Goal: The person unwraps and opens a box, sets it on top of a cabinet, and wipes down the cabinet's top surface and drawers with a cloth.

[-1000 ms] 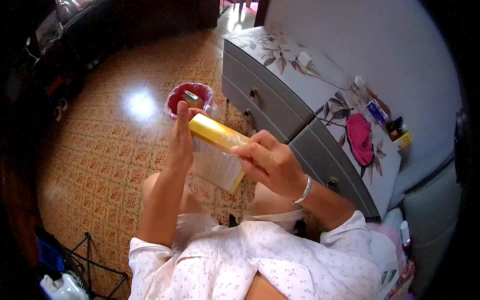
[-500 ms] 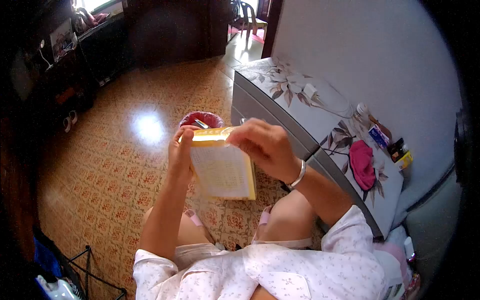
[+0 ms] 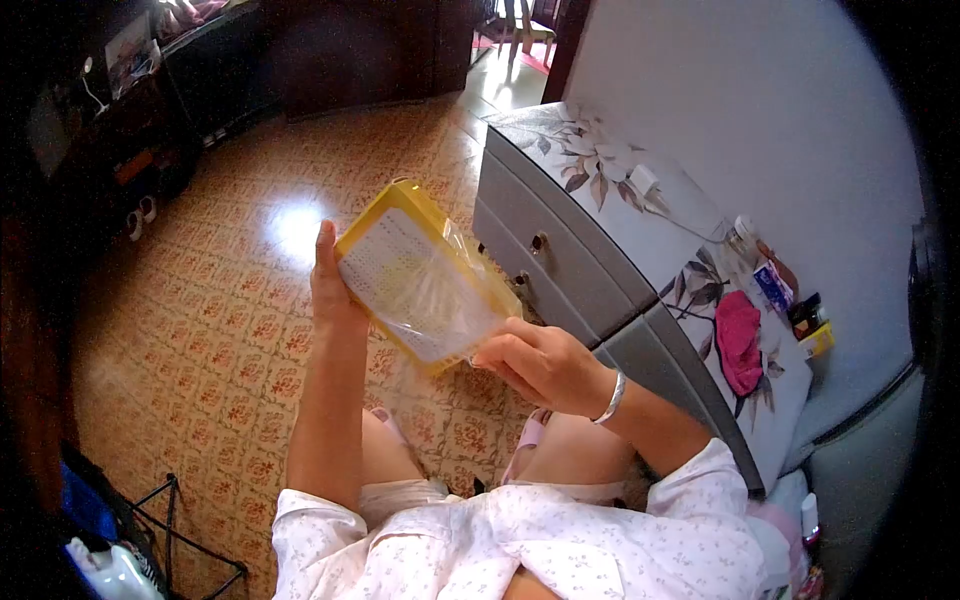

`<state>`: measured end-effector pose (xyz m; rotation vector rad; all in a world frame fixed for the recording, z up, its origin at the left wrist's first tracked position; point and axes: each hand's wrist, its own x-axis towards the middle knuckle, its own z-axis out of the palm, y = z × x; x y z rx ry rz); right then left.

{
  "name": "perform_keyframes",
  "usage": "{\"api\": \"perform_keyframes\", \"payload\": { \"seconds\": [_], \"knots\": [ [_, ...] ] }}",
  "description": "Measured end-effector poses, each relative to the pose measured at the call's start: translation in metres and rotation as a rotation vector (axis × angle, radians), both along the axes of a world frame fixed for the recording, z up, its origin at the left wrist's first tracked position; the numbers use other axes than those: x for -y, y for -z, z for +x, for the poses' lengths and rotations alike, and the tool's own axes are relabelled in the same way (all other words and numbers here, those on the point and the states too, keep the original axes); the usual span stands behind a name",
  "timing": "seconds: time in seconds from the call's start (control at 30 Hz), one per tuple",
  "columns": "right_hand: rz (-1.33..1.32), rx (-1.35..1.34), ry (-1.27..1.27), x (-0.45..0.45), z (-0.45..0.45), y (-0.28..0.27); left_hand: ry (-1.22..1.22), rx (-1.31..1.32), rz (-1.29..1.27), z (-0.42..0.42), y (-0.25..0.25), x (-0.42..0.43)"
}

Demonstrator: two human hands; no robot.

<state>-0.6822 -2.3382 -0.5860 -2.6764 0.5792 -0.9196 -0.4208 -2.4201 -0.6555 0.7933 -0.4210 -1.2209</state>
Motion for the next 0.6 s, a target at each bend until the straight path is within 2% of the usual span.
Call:
{"api": "perform_keyframes", "payload": {
  "seconds": [0.1,0.17,0.2,0.23,0.3,0.33,0.37,0.43,0.47,0.53,0.6],
  "knots": [
    [0.007,-0.031,-0.01,-0.005,-0.01,0.013,0.028,-0.018,0.005,0.013,0.005,0.004],
    [0.022,-0.041,-0.048,-0.011,-0.016,0.023,0.06,0.07,0.03,0.017,0.005,0.002],
    [0.026,-0.039,-0.047,-0.016,-0.022,0.021,0.061,0.073,0.034,0.02,-0.009,-0.007],
    [-0.007,0.023,-0.023,-0.021,-0.031,0.016,-0.046,0.043,0.023,0.023,-0.034,-0.023],
    [0.027,0.162,0.11,-0.026,-0.053,0.018,-0.148,0.019,0.012,0.04,-0.039,-0.025],
    [0.032,0.164,0.116,-0.025,-0.06,0.022,-0.154,-0.022,-0.07,0.063,-0.023,-0.015],
    [0.24,0.182,0.23,-0.023,-0.067,0.026,-0.158,-0.065,-0.149,0.072,-0.013,-0.009],
    [0.72,0.307,0.431,-0.021,-0.072,0.033,-0.153,-0.101,-0.126,0.057,-0.017,-0.011],
    [0.722,0.308,0.435,-0.016,-0.075,0.036,-0.16,-0.136,-0.115,0.05,-0.02,-0.012],
    [0.979,0.618,0.349,-0.003,-0.075,0.039,-0.173,-0.101,-0.112,0.045,-0.024,-0.017],
    [1.046,0.655,0.334,-0.003,-0.07,0.028,-0.183,-0.062,-0.111,0.048,-0.023,-0.016]
  ]
}}
